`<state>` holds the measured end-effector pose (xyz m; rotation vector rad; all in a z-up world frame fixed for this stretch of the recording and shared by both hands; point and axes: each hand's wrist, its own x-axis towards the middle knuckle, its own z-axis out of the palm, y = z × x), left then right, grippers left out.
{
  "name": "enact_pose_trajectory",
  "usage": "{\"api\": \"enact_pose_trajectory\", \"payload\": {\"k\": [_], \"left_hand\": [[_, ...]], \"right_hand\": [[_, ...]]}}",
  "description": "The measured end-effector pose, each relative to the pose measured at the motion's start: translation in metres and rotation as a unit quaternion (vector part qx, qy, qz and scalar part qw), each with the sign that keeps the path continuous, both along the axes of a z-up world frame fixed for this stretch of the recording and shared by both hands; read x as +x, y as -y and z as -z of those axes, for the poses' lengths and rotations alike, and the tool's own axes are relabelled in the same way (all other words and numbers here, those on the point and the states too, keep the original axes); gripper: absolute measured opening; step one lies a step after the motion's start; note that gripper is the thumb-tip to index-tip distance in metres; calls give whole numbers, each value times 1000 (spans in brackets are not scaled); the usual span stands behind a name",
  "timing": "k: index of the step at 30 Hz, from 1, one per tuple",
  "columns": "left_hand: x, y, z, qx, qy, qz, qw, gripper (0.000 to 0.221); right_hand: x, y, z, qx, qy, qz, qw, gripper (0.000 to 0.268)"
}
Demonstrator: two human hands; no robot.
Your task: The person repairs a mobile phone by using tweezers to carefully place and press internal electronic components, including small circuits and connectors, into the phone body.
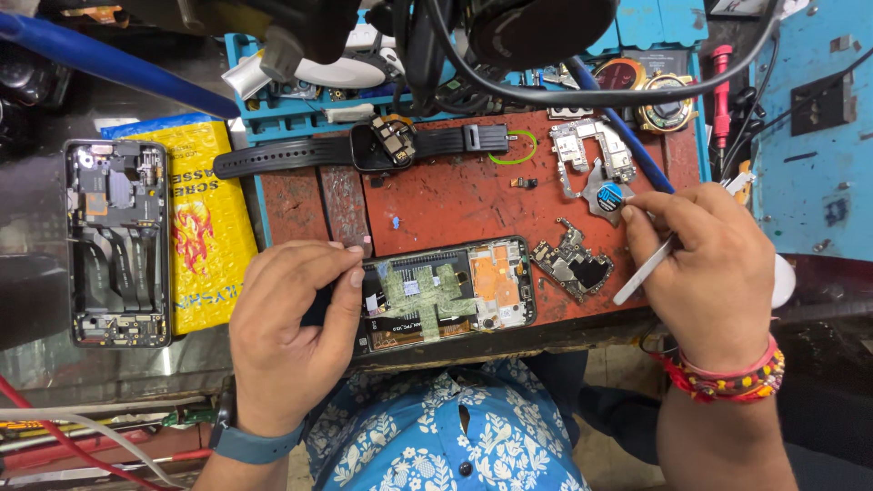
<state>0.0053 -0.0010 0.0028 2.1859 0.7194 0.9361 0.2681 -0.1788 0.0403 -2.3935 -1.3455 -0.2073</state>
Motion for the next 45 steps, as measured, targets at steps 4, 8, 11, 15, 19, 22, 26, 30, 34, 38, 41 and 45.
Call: {"api": "enact_pose_trajectory", "payload": {"k": [4,8,11,15,19,22,26,30,34,38,41,45], "left_hand": [[-1,0,0,-4,2,4,1000,14],[0,0,0,-3,7,4,1000,14],[0,0,0,-2,8,5,1000,14],[-1,-1,0,-3,8,6,1000,14],[-1,0,0,-4,9,5,1000,14],[-1,0,0,-4,9,6,1000,14],[-1,0,1,-3,10,7,1000,14],[-1,1,1,-1,14,4,1000,15],[-3,0,3,0,15,5,1000,14],[-3,0,4,-1,24,6,1000,14],[-3,-1,3,-5,29,7,1000,14],[-4,-1,2,-11,34,7,999,14]], "right_hand": [[5,4,5,-8,12,-15,1000,9],[10,6,9,-24,15,-18,999,10],[7,4,6,-25,13,-14,1000,9],[-1,1,-5,11,-15,-5,1000,10],[-3,11,-8,40,-5,-9,999,10],[1,22,-6,86,-3,-18,996,11],[4,24,-6,111,13,7,994,14],[-2,17,-11,92,-1,-20,996,18],[-9,0,-7,60,-40,-57,996,20],[-14,-21,-4,35,-44,-108,993,21],[-17,-37,-4,13,-43,-135,990,22],[-19,-50,-7,-16,-29,-144,989,23]]}}
